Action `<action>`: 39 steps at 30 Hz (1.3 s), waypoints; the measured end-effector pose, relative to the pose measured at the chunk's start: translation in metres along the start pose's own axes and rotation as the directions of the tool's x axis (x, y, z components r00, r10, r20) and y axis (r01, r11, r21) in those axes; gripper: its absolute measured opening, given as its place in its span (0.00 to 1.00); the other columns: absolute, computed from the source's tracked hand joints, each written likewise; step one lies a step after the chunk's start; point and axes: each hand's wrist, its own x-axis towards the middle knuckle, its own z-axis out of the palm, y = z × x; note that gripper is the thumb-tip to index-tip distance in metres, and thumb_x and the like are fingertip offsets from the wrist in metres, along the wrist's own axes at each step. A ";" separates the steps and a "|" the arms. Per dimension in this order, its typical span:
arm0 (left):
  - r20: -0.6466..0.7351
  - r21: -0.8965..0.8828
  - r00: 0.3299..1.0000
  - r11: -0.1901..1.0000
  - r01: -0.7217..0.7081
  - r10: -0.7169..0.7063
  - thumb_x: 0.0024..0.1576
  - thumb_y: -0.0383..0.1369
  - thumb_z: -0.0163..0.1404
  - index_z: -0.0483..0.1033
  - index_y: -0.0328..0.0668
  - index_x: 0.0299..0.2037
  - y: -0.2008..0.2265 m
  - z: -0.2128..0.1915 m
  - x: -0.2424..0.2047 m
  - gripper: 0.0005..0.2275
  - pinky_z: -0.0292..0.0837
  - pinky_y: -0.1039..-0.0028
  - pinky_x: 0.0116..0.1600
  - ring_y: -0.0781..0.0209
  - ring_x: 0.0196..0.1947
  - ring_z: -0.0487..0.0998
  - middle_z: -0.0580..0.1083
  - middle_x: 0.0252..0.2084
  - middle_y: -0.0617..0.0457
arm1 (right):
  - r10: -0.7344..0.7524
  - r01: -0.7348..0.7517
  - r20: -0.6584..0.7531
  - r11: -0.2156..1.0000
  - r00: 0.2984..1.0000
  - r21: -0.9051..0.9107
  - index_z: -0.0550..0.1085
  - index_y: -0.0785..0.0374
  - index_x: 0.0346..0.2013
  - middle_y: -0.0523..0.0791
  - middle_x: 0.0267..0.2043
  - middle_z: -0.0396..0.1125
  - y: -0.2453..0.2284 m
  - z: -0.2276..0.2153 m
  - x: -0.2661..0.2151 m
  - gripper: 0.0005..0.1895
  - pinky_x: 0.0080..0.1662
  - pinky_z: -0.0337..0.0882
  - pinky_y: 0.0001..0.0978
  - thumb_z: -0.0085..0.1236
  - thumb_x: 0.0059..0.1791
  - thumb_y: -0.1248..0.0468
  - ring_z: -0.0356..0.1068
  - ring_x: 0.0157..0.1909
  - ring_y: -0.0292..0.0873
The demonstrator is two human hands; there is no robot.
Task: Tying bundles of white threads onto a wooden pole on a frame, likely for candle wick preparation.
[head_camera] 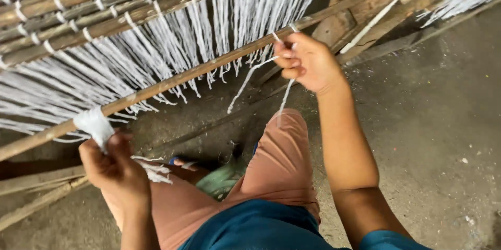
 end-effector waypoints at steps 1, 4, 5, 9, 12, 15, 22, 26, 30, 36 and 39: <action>0.009 -0.009 1.000 1.000 -0.004 0.005 0.77 0.26 0.43 0.62 0.41 0.45 -0.009 -0.002 0.000 0.06 0.62 0.75 0.43 0.67 0.36 0.68 0.72 0.38 0.51 | -0.009 0.009 -0.009 1.000 1.000 -0.001 0.69 0.62 0.39 0.36 0.27 0.55 -0.009 -0.011 -0.003 0.12 0.23 0.49 0.15 0.38 0.60 0.62 0.48 0.24 0.29; -0.011 -0.075 0.999 0.996 -0.049 0.048 0.77 0.22 0.45 0.61 0.39 0.43 -0.027 -0.007 -0.001 0.09 0.73 0.74 0.40 0.63 0.38 0.75 0.72 0.40 0.46 | -0.081 0.074 -0.084 0.994 0.993 -0.077 0.65 0.57 0.34 0.36 0.27 0.56 -0.030 -0.040 -0.013 0.10 0.22 0.47 0.16 0.35 0.56 0.63 0.46 0.24 0.29; -0.021 -0.079 1.000 0.997 -0.020 0.019 0.77 0.23 0.46 0.62 0.39 0.44 -0.025 -0.007 -0.002 0.08 0.73 0.73 0.40 0.63 0.37 0.74 0.72 0.39 0.46 | -0.098 0.087 -0.182 0.994 0.978 -0.067 0.65 0.57 0.33 0.36 0.27 0.57 -0.036 -0.049 -0.016 0.10 0.22 0.47 0.16 0.37 0.57 0.61 0.47 0.24 0.29; -0.035 -0.026 0.999 0.999 -0.028 0.027 0.77 0.21 0.46 0.63 0.35 0.48 -0.028 -0.005 -0.002 0.06 0.79 0.67 0.45 0.58 0.40 0.77 0.72 0.42 0.42 | -0.160 0.148 -0.329 0.987 0.931 -0.062 0.67 0.55 0.31 0.36 0.28 0.59 -0.054 -0.074 -0.030 0.17 0.23 0.48 0.15 0.39 0.59 0.51 0.49 0.24 0.29; -0.035 -0.051 0.999 0.999 -0.010 0.008 0.77 0.23 0.45 0.63 0.35 0.49 -0.030 -0.003 -0.002 0.04 0.77 0.69 0.43 0.58 0.39 0.76 0.72 0.44 0.42 | -0.125 0.130 -0.398 0.991 0.909 -0.015 0.65 0.57 0.31 0.38 0.28 0.57 -0.060 -0.086 -0.028 0.19 0.23 0.46 0.17 0.36 0.58 0.49 0.49 0.25 0.30; -0.021 -0.065 0.999 0.997 -0.033 0.031 0.77 0.24 0.46 0.63 0.34 0.49 -0.032 -0.003 -0.003 0.05 0.76 0.67 0.44 0.57 0.37 0.74 0.71 0.37 0.42 | -0.148 0.163 -0.468 0.987 0.871 -0.009 0.60 0.56 0.30 0.40 0.29 0.56 -0.057 -0.075 -0.019 0.13 0.22 0.45 0.19 0.34 0.55 0.53 0.47 0.24 0.31; -0.006 -0.021 0.990 0.990 0.139 -0.140 0.77 0.29 0.41 0.60 0.39 0.51 0.054 0.011 0.002 0.03 0.73 0.77 0.49 0.63 0.44 0.74 0.71 0.43 0.50 | -0.522 0.479 -0.469 0.850 0.713 -0.217 0.65 0.53 0.26 0.32 0.18 0.54 0.095 -0.085 0.040 0.29 0.16 0.44 0.19 0.41 0.48 0.32 0.44 0.15 0.25; -0.153 0.225 0.909 0.882 0.414 -0.388 0.69 0.43 0.44 0.71 0.48 0.48 0.034 0.022 0.003 0.10 0.72 0.67 0.48 0.59 0.41 0.80 0.79 0.40 0.51 | -0.274 0.149 -0.834 0.961 0.480 -0.231 0.71 0.55 0.33 0.35 0.22 0.54 0.247 -0.117 0.070 0.29 0.26 0.49 0.24 0.51 0.49 0.33 0.50 0.21 0.30; -0.200 -0.234 0.955 0.957 0.170 -0.218 0.68 0.36 0.47 0.74 0.47 0.42 0.006 0.033 0.000 0.05 0.68 0.78 0.32 0.71 0.26 0.69 0.76 0.29 0.55 | 0.181 -0.419 -0.579 0.853 0.795 -0.310 0.70 0.55 0.40 0.35 0.27 0.50 0.368 -0.103 0.078 0.20 0.20 0.50 0.21 0.54 0.54 0.42 0.50 0.20 0.32; -0.150 -0.388 0.975 0.917 0.093 -0.162 0.68 0.32 0.45 0.71 0.41 0.43 0.013 0.037 0.003 0.05 0.66 0.80 0.29 0.70 0.19 0.69 0.74 0.25 0.51 | -0.291 0.316 0.126 0.896 0.949 -0.313 0.75 0.67 0.51 0.43 0.28 0.58 0.214 0.160 0.062 0.11 0.28 0.63 0.20 0.49 0.60 0.64 0.56 0.24 0.31; -0.168 -0.390 0.975 0.918 0.072 -0.148 0.68 0.31 0.46 0.73 0.38 0.45 0.013 0.040 0.003 0.06 0.67 0.79 0.31 0.71 0.21 0.67 0.70 0.20 0.54 | -0.483 0.553 0.281 0.783 0.829 -0.286 0.74 0.71 0.53 0.46 0.37 0.61 0.184 0.203 0.070 0.12 0.35 0.76 0.29 0.59 0.55 0.71 0.63 0.38 0.35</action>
